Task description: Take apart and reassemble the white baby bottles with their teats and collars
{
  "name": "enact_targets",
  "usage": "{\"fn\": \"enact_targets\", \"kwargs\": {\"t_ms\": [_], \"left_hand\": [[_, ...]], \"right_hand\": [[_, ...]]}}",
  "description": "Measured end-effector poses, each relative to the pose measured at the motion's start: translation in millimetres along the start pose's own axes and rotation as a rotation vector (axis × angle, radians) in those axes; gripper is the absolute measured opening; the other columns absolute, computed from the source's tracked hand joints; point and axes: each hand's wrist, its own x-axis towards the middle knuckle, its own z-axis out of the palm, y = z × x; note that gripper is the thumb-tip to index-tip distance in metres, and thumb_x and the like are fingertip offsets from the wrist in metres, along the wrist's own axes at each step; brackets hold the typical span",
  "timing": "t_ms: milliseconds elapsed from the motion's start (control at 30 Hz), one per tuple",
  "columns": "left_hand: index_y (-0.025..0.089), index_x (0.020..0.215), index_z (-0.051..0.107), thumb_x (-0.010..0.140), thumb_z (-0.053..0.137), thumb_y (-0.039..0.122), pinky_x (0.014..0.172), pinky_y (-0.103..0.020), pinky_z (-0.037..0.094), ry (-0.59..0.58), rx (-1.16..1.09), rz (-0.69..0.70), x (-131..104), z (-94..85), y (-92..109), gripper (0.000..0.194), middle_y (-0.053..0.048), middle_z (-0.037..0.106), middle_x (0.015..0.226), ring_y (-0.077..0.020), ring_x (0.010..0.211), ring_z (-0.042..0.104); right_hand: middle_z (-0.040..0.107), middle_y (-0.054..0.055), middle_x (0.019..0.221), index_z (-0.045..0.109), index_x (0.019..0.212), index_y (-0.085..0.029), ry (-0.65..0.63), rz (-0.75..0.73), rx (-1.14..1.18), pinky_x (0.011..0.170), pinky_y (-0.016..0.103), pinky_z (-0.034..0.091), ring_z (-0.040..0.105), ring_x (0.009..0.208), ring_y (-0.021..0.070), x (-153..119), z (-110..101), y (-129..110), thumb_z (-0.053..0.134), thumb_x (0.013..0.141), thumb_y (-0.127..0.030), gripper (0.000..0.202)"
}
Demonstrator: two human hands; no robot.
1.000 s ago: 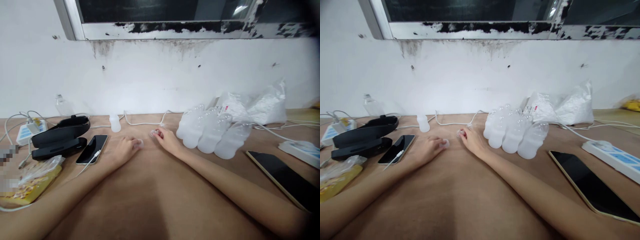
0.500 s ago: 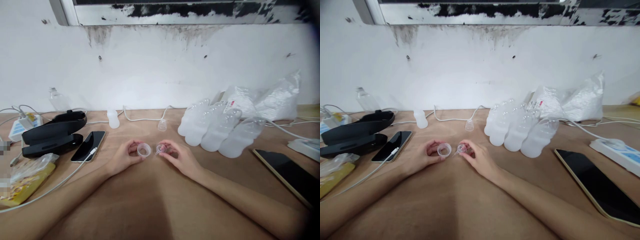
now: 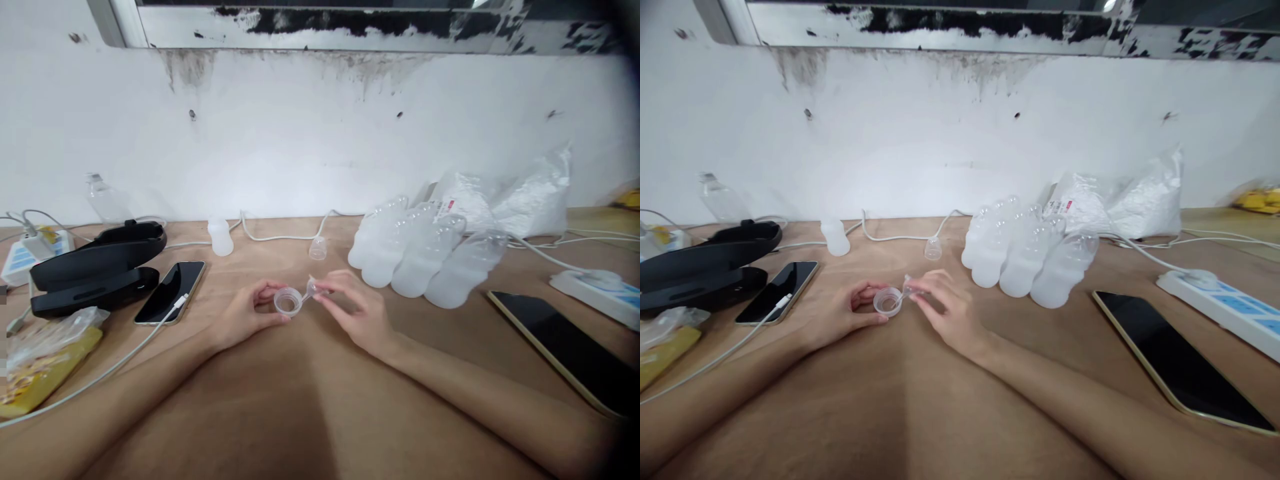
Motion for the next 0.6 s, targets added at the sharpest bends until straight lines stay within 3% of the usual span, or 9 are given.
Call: {"fn": "enact_targets", "kwargs": {"t_ms": [67,133,233,333,400,467,533,600], "left_hand": [[0.017,0.107,0.047,0.069,0.065,0.020,0.094,-0.035,0.039,-0.009,0.103,0.071,-1.3,0.7,1.3,0.042,-0.006,0.059,0.111,-0.0176,0.105,0.053],[0.019,0.108,0.048,0.070,0.065,0.025,0.094,-0.036,0.038,0.027,0.276,0.147,-3.0,1.4,2.6,0.041,-0.005,0.058,0.112,-0.0185,0.105,0.053],[0.020,0.108,0.049,0.072,0.063,0.030,0.091,-0.036,0.040,0.087,0.498,0.222,-5.7,2.8,3.7,0.040,-0.004,0.059,0.109,-0.0194,0.102,0.054],[0.020,0.108,0.049,0.073,0.061,0.031,0.087,-0.035,0.042,0.097,0.565,0.228,-7.4,3.5,2.9,0.038,-0.004,0.061,0.107,-0.0193,0.099,0.056],[0.021,0.110,0.048,0.074,0.060,0.031,0.088,-0.035,0.042,0.102,0.549,0.227,-7.8,3.1,2.1,0.039,-0.004,0.060,0.107,-0.0188,0.100,0.055],[0.021,0.111,0.047,0.075,0.060,0.030,0.090,-0.034,0.042,0.113,0.507,0.244,-7.7,2.5,2.1,0.039,-0.003,0.060,0.109,-0.0181,0.102,0.054],[0.021,0.112,0.046,0.075,0.060,0.029,0.092,-0.034,0.041,0.117,0.465,0.278,-7.6,2.0,3.0,0.040,-0.003,0.058,0.112,-0.0175,0.104,0.053],[0.022,0.113,0.045,0.076,0.059,0.028,0.094,-0.034,0.039,0.097,0.448,0.305,-7.8,2.1,4.2,0.040,-0.004,0.055,0.117,-0.0176,0.108,0.051]], "right_hand": [[0.061,0.003,0.086,0.057,0.102,-0.023,-0.031,-0.171,-0.037,0.072,0.033,0.048,0.054,0.081,0.0157,0.4,2.4,-2.3,0.052,0.076,-0.004,0.032],[0.059,0.005,0.088,0.056,0.106,-0.022,-0.078,-0.246,-0.065,0.073,0.033,0.048,0.051,0.084,0.0164,0.5,5.1,-3.8,0.050,0.077,-0.002,0.036],[0.057,0.008,0.092,0.057,0.106,-0.018,-0.215,-0.278,-0.096,0.077,0.035,0.047,0.048,0.091,0.0182,-0.6,7.2,-5.5,0.045,0.078,0.000,0.035],[0.055,0.009,0.098,0.057,0.107,-0.017,-0.343,-0.255,-0.072,0.082,0.036,0.045,0.046,0.096,0.0187,-2.3,5.3,-8.0,0.045,0.077,-0.003,0.034],[0.052,0.009,0.103,0.054,0.109,-0.017,-0.371,-0.197,-0.017,0.082,0.034,0.045,0.047,0.097,0.0180,-2.9,2.9,-10.9,0.047,0.077,-0.006,0.034],[0.048,0.010,0.105,0.053,0.109,-0.018,-0.303,-0.094,0.032,0.083,0.035,0.045,0.048,0.097,0.0177,-2.6,1.6,-14.0,0.048,0.078,-0.011,0.032],[0.047,0.010,0.105,0.051,0.107,-0.018,-0.197,0.077,0.097,0.082,0.035,0.044,0.049,0.097,0.0178,-1.2,2.8,-15.9,0.048,0.079,-0.016,0.029],[0.049,0.009,0.100,0.049,0.107,-0.018,-0.186,0.306,0.245,0.074,0.033,0.047,0.052,0.091,0.0169,0.8,6.6,-15.0,0.047,0.080,-0.021,0.027]]}}
